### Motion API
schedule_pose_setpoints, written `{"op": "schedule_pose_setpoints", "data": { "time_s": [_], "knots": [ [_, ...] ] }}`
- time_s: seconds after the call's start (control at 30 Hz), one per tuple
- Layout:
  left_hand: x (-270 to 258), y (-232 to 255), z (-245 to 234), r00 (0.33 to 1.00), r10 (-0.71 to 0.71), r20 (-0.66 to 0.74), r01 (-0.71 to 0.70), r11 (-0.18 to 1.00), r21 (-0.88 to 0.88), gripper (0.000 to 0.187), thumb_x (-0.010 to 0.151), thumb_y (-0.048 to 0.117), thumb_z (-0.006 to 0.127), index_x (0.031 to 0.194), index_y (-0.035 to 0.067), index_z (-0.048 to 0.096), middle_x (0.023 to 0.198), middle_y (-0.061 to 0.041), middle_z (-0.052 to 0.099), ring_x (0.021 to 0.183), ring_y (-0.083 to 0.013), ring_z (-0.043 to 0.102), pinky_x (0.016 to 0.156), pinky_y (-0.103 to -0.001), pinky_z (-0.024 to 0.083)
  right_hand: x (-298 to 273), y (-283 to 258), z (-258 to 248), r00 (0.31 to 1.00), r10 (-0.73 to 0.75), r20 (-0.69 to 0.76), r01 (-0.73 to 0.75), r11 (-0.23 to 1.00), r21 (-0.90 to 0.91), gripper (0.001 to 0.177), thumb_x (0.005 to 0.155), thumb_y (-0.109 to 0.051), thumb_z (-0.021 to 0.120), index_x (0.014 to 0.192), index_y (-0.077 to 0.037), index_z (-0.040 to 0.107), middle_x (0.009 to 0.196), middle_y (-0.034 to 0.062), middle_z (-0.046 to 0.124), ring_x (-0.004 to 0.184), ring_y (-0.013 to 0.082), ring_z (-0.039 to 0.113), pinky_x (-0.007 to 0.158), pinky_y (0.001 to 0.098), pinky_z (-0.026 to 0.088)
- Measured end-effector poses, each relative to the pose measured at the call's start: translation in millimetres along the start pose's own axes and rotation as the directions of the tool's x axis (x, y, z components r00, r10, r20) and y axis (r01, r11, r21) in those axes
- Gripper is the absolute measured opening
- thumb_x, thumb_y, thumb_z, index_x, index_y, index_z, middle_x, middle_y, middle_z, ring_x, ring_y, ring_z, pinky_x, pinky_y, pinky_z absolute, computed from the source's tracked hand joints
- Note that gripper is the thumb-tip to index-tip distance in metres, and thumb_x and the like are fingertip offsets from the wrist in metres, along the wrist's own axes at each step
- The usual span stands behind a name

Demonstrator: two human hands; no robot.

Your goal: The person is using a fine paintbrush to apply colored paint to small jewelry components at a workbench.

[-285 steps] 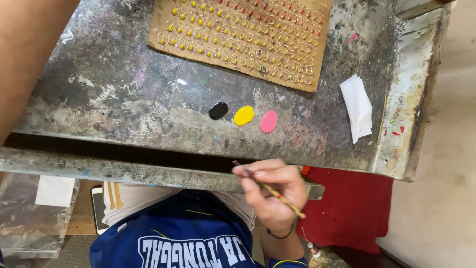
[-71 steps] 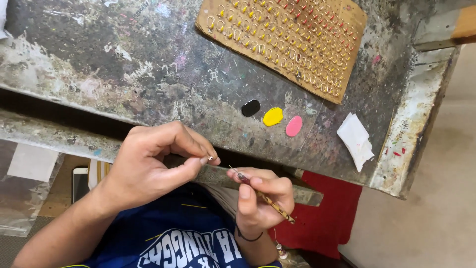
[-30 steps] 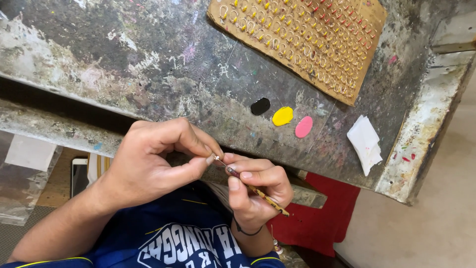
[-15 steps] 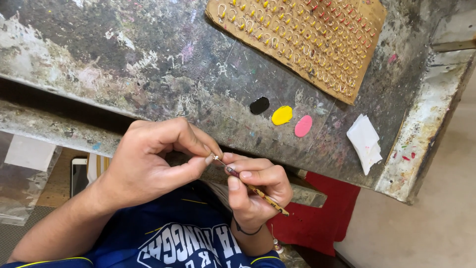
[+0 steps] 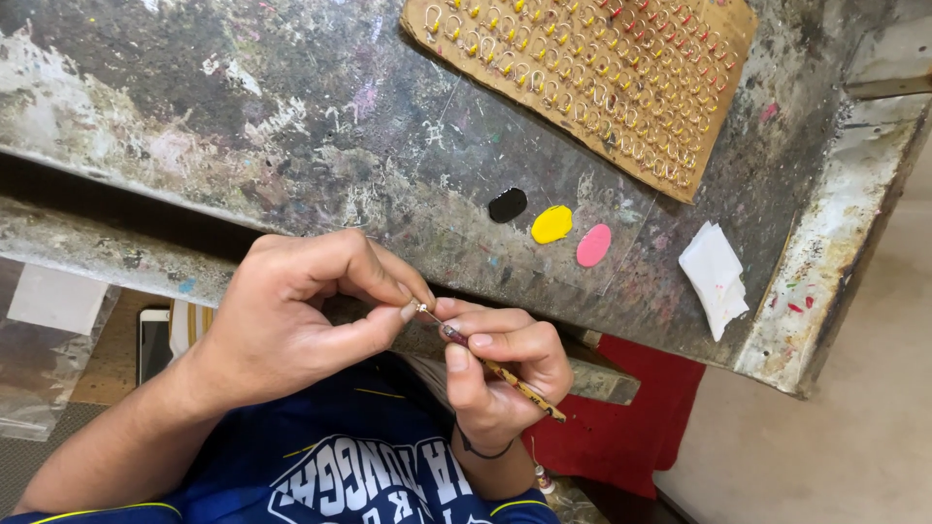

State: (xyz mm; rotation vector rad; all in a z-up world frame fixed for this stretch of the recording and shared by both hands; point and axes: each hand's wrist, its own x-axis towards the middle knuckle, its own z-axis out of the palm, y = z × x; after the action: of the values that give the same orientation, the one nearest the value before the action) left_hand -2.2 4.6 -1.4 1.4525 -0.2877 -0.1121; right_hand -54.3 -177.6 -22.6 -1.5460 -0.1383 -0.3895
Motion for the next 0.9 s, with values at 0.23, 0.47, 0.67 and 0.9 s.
{"op": "schedule_pose_setpoints", "data": {
  "time_s": [0.23,0.47,0.67,0.9],
  "knots": [
    [0.6,1.5,0.9,1.0,0.025,0.003,-0.025,1.0,-0.014,0.009,0.087,-0.001,0.067,0.082,0.004,0.061,0.086,-0.012,0.078,0.079,-0.0163,0.079,0.067,-0.021,0.061,0.6,-1.5,-0.1,0.999,0.028,-0.035,-0.025,0.997,0.068,0.016,0.091,-0.005,0.071,0.095,-0.009,0.056,0.083,0.0154,0.067,0.08,0.0349,0.076,0.076,0.0419,0.068],
    [0.4,2.0,0.0,1.0,0.029,0.009,-0.029,1.0,-0.006,0.007,0.086,-0.003,0.065,0.084,0.002,0.062,0.087,-0.012,0.077,0.075,-0.0142,0.076,0.067,-0.021,0.061,4.4,-3.8,3.0,0.999,0.039,-0.001,-0.039,0.994,0.103,0.016,0.092,-0.003,0.07,0.097,-0.008,0.056,0.085,0.0149,0.067,0.083,0.0335,0.076,0.075,0.0435,0.069],
    [0.3,0.5,0.3,1.0,0.028,0.012,-0.027,0.998,-0.056,0.011,0.087,-0.002,0.067,0.082,0.003,0.059,0.087,-0.013,0.078,0.078,-0.0168,0.079,0.069,-0.022,0.062,0.1,1.4,1.8,0.998,-0.019,-0.059,0.024,0.996,0.086,0.016,0.093,-0.005,0.069,0.098,-0.008,0.055,0.083,0.016,0.065,0.075,0.0327,0.073,0.076,0.0423,0.068],
    [0.6,0.7,0.2,1.0,0.028,0.002,-0.028,0.999,-0.015,0.012,0.085,-0.002,0.069,0.08,0.005,0.061,0.086,-0.011,0.079,0.077,-0.0148,0.078,0.07,-0.022,0.06,1.0,-4.4,2.2,1.0,0.003,-0.012,-0.004,1.0,-0.007,0.017,0.091,-0.008,0.071,0.093,-0.009,0.054,0.085,0.0159,0.068,0.08,0.0319,0.075,0.082,0.0434,0.069]
  ]
}}
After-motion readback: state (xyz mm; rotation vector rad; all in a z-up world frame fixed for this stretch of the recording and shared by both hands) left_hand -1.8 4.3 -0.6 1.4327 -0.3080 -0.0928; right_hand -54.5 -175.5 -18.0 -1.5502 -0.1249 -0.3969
